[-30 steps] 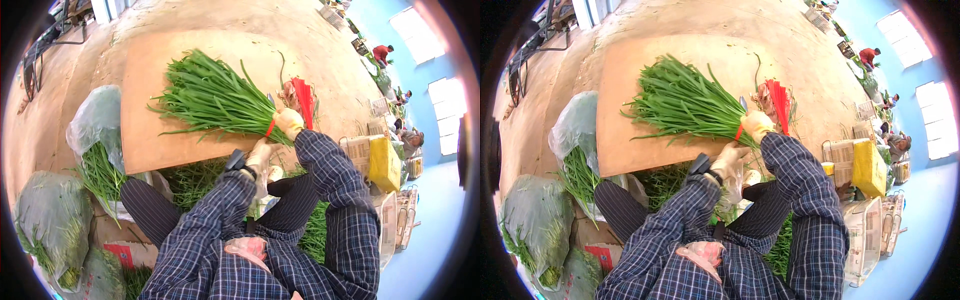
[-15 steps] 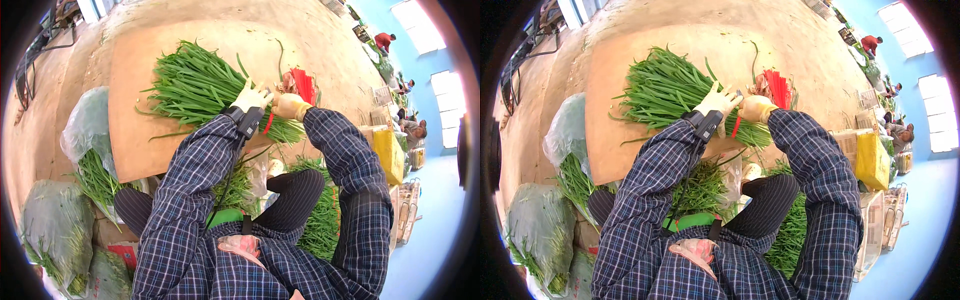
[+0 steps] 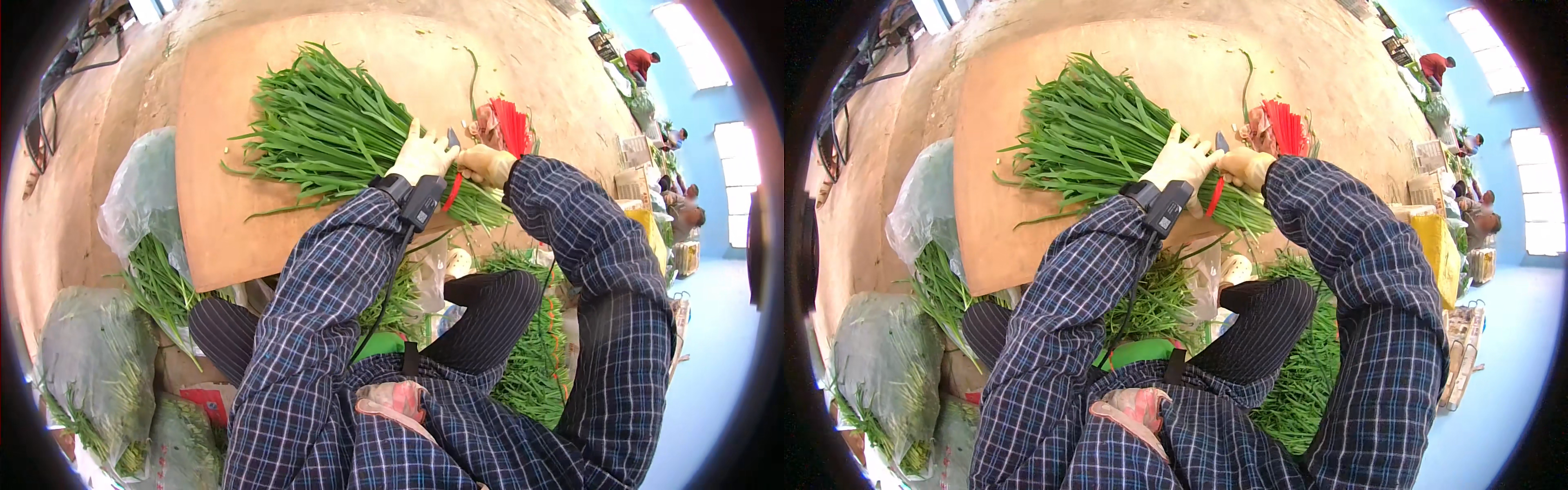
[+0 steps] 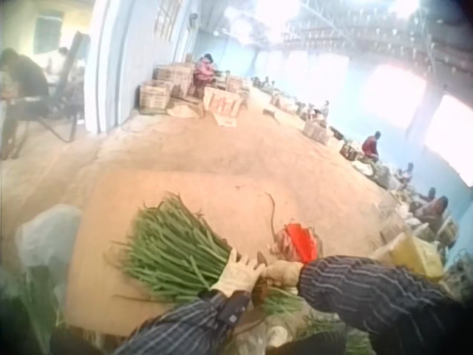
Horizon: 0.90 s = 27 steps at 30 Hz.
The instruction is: Organizing green onions into bundles, tying them with red ribbon, and trimming the ends with a knife.
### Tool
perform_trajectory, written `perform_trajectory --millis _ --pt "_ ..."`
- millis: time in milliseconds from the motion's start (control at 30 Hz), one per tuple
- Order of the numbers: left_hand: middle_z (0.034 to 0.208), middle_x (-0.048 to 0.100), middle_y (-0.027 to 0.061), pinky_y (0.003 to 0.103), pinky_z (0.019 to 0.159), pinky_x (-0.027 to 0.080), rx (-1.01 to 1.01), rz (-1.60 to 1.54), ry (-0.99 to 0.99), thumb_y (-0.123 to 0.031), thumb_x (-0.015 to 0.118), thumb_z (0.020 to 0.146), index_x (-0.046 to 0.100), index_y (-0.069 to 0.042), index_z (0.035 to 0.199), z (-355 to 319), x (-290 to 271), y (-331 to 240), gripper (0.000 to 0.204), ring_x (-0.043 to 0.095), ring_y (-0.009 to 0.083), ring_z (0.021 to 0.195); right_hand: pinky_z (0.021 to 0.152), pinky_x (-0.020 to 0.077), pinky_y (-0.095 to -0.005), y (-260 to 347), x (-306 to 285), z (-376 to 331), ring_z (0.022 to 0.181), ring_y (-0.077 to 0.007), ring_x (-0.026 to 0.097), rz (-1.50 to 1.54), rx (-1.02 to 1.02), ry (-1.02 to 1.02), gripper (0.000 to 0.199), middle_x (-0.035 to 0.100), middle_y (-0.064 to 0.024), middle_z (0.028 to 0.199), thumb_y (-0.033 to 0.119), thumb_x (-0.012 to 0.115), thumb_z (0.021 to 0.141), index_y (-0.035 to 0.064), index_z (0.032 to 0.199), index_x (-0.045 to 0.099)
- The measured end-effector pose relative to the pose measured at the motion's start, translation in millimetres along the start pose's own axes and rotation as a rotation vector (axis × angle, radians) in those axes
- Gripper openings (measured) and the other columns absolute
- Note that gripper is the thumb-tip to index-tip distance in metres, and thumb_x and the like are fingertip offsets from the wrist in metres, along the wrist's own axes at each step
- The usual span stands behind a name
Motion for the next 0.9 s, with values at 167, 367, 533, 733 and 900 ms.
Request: perform_trajectory --millis 167,367,533,733,900 --pt "0.144 0.032 0.0111 0.058 0.107 0.015 0.1 0.025 -0.06 -0.053 0.086 0.037 0.022 -0.012 0.142 -3.7 -15.3 11.0 0.13 0.024 0.0328 0.135 0.041 0.0437 -0.0367 19.7 5.6 3.5 0.047 -0.0199 0.057 -0.175 -0.194 0.017 0.021 0.06 -0.0085 0.059 0.016 0.05 0.082 0.0024 0.071 0.059" --pt "0.129 0.044 0.0188 0.056 0.105 0.021 0.153 -0.083 -0.017 -0.05 0.086 0.037 0.031 -0.008 0.136 -11.2 -35.6 58.3 0.122 0.039 0.0341 0.124 0.072 0.0537 -0.0386 35.7 17.1 -22.8 0.084 -0.0286 0.066 -1.364 -0.506 -0.271 0.019 0.067 -0.0152 0.086 0.013 0.052 0.082 0.0091 0.093 0.067" --pt "0.093 0.064 0.0172 0.036 0.078 0.049 -0.02 -0.138 0.006 -0.041 0.086 0.045 0.059 -0.001 0.103 -31.1 -55.7 55.4 0.076 0.062 0.0316 0.089 0.067 0.052 -0.042 65.1 -18.0 -55.5 0.074 -0.0335 0.065 -0.838 -0.432 -0.559 0.032 0.065 -0.0212 0.079 0.031 0.05 0.084 0.0038 0.085 0.067" --pt "0.1 0.061 0.0169 0.042 0.084 0.043 -0.697 -0.313 -0.88 -0.034 0.082 0.054 0.049 0.001 0.113 -165.1 -145.7 86.6 0.077 0.057 0.0339 0.094 0.065 0.0507 -0.0409 219.3 -52.5 -168.0 0.074 -0.034 0.064 -0.587 -0.742 -0.956 0.033 0.066 -0.0167 0.082 0.036 0.05 0.078 0.0087 0.079 0.069" --pt "0.136 0.033 0.029 0.042 0.107 0.027 -0.509 -0.922 -1.469 -0.018 0.077 0.067 0.018 0.008 0.138 -245.0 -151.6 23.6 0.096 0.033 0.0385 0.127 0.061 0.0486 -0.0401 300.5 3.3 -312.8 0.066 -0.0354 0.061 -0.465 -1.325 -1.068 0.027 0.061 -0.0192 0.069 0.027 0.056 0.077 0.0032 0.068 0.065"
Point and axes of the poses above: each hand's wrist, its own z-axis towards the middle knuckle, its own x-axis out of the palm, y = z × x, the point moved 8 cm from there along z, towards the middle knuckle
